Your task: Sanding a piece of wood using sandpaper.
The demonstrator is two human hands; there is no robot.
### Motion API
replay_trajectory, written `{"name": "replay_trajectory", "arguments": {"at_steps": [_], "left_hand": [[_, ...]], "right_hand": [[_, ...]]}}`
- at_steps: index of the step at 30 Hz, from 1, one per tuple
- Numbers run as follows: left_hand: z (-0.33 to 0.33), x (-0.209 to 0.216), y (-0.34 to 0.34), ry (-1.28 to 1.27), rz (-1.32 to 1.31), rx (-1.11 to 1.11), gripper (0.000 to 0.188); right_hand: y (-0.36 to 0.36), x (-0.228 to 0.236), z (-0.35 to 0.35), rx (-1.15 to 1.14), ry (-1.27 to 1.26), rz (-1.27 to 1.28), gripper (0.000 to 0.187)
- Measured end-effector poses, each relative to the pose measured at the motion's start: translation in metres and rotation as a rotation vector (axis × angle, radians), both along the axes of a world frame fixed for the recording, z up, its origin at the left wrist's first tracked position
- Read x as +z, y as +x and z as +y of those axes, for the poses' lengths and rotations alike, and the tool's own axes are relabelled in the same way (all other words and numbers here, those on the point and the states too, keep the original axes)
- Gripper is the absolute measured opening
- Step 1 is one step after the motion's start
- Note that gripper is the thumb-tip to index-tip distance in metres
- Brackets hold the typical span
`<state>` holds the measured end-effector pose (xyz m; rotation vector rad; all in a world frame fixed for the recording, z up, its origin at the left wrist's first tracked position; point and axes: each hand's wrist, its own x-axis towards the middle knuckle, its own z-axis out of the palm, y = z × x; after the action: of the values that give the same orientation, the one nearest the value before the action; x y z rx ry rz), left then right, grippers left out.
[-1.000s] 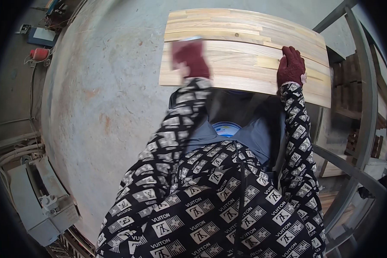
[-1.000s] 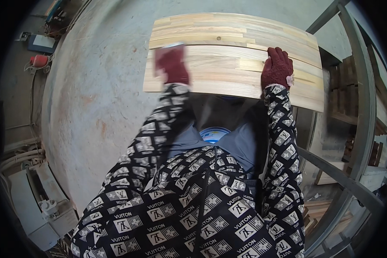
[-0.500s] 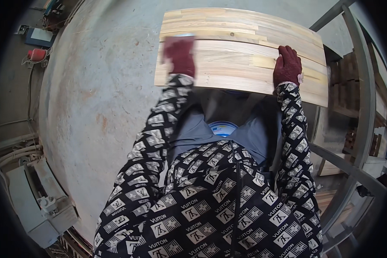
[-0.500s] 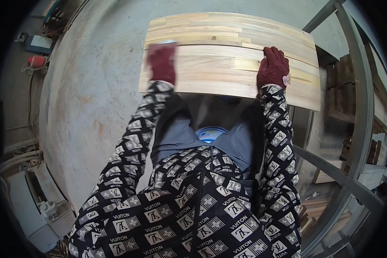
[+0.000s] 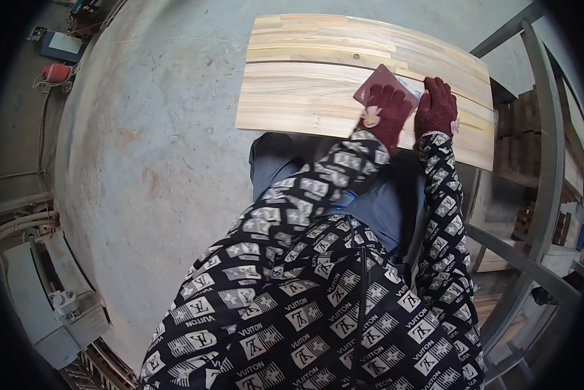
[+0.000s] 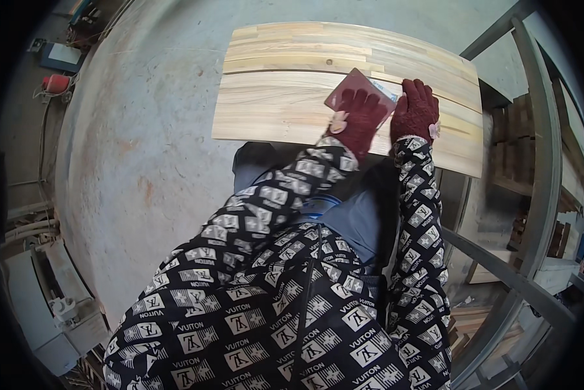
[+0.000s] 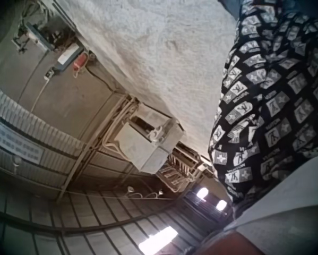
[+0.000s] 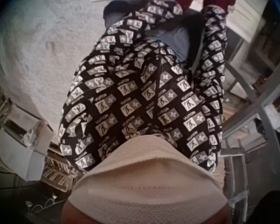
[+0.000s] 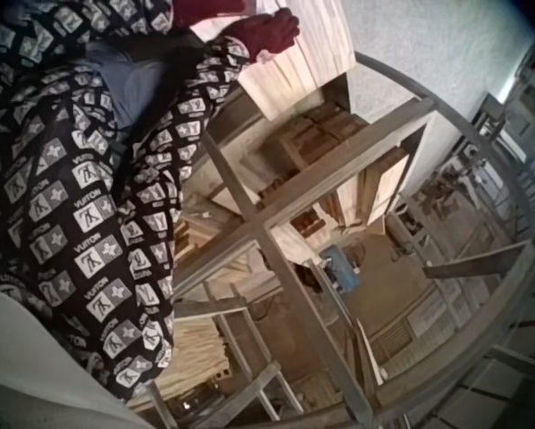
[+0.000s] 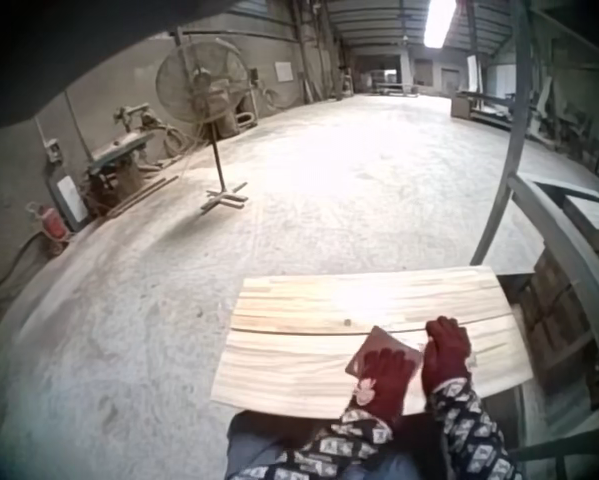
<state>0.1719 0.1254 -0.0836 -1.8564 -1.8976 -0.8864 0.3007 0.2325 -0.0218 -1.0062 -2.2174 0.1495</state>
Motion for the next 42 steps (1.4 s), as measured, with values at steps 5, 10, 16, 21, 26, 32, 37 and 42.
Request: {"name": "replay_trajectory", "arguments": {"at_steps": [5,10,16,21,26,32,37,42], "left_hand": [[-0.078,0.02,-0.123,-0.167,0.183,0.354,0.035],[-0.113,0.037,-0.207,-0.363,0.188,0.794,0.034],[-0.042,0.013,-0.047,-0.393,0.288,0.738,0.037],[-0.066,-0.01,0.047,-0.231,-0.1,0.08,0.051],[-0.155,0.019,-0.035,-0.281,-0.117,0.139,0.054],[-0.238,0.038,-0.128,-0.27,-0.11,0.448,0.046],[-0.159,0.014,-0.048,-0.078,-0.099,0.332,0.06],[-0.085,0.022,0.038,-0.202,-0.211,-0.1,0.044]], "right_hand": [[0.002,-0.003,0.0,-0.008,-0.06,-0.018,0.036],[0.002,-0.004,0.002,-0.005,-0.048,-0.018,0.035],[0.001,-0.002,0.002,0.003,-0.003,0.0,0.035],[0.001,0.0,0.001,0.001,-0.019,-0.017,0.034],[0.0,-0.004,0.0,0.0,-0.018,-0.004,0.034],[0.001,-0.006,0.002,-0.002,0.008,0.013,0.034],[0.001,-0.004,0.003,-0.011,-0.034,-0.013,0.034],[-0.001,-0.003,0.003,0.01,0.012,-0.012,0.033]]}}
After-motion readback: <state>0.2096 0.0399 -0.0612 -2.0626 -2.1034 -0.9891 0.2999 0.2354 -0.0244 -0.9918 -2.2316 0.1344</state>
